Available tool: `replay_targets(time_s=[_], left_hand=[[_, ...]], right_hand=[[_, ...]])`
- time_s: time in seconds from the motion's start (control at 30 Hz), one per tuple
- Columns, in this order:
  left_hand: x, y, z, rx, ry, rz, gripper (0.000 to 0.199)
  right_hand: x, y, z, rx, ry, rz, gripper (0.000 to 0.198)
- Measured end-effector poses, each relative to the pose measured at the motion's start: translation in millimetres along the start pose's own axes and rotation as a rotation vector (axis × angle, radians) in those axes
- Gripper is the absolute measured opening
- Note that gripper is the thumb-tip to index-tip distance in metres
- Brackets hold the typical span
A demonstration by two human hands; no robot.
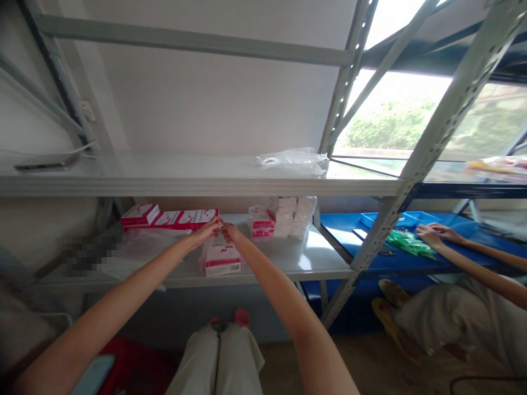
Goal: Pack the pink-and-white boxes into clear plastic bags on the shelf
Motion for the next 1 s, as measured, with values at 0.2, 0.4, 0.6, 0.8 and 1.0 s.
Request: replay_targets(time_s=[0.2,0.4,0.6,0.8,1.0], left_hand=[[8,11,8,0.154,-0.124,-0.065,0.016],[6,5,16,0.213,-0.334,-0.155,0.021],[6,7,12,0.297,-0.447,-0.178,0.01],[-2,19,6,0.344,-0.411,-0.31,0.017],[16,34,0,0.39,-0.527,-0.258,0.02]], right_hand=[[10,15,-1,0.039,-0.191,-0.027,0.035],[13,13,-7,0.083,-0.329,-0.016,0.028],[12,19,-22,0.054,-0.685,-0.007,0.028],[11,35,-43,-0.094,-0.21,-0.086,0.027],[9,26,-71,-0.044,-0.25,-0.257,0.039]])
Point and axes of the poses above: each hand's wrist, its own y-axis away from the middle knuckle, its own x-axis out of the palm, z = x × y, the point moved 5 cm from there along -y, towards the middle knuckle
